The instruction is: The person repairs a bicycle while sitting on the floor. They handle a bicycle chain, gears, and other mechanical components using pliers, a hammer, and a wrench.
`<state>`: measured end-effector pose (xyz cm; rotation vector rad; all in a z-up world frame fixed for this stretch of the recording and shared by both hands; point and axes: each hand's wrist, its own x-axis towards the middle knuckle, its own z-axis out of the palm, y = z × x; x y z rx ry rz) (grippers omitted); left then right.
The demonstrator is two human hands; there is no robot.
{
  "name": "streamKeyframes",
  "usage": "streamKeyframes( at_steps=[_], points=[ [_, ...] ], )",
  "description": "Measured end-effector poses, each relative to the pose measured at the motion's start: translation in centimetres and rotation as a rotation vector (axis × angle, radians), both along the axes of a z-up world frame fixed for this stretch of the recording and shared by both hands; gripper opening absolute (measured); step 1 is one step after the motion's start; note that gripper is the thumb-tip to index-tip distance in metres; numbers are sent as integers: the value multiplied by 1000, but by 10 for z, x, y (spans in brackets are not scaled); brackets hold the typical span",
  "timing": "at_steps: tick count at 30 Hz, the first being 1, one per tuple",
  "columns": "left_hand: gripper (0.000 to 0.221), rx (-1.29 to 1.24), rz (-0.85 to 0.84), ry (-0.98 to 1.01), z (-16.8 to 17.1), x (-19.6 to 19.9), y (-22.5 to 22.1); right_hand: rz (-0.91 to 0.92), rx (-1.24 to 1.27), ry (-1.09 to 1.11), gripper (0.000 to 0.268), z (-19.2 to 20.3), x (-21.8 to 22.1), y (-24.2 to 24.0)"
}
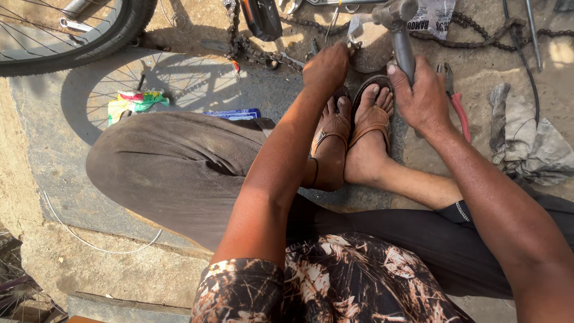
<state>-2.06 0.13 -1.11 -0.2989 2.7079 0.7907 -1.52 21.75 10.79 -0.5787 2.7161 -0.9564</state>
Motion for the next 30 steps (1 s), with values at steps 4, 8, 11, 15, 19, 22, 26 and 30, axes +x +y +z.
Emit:
streamKeyframes(
  at_steps=[4,8,11,15,19,22,26,30],
  points=[
    [32,-38,24,32,0,0,2,-55,-10,-63,42,-6,11,-8],
    [26,-78,19,42,-10,2,4,-39,90,-186,43,-9,10,-12],
    [27,-81,-4,40,-17,-1,5,-63,242,-251,45,-20,4,-10],
    [29,20,10,29,-17,2,1,-136,-102,-243,42,-32,6,2],
    [41,242,52,-137,-10,1,-5,-371,-401,-998,38,-18,13,28],
    [47,304,103,-19,-21,-3,-14,-385,-427,-1207,42,-19,5,51],
    [57,345,162,167,-16,0,-24,-453,-61,-1102,45,-47,4,71],
    [62,709,137,221,31,0,-30,-191,704,-398,64,-83,-2,98]
  ],
)
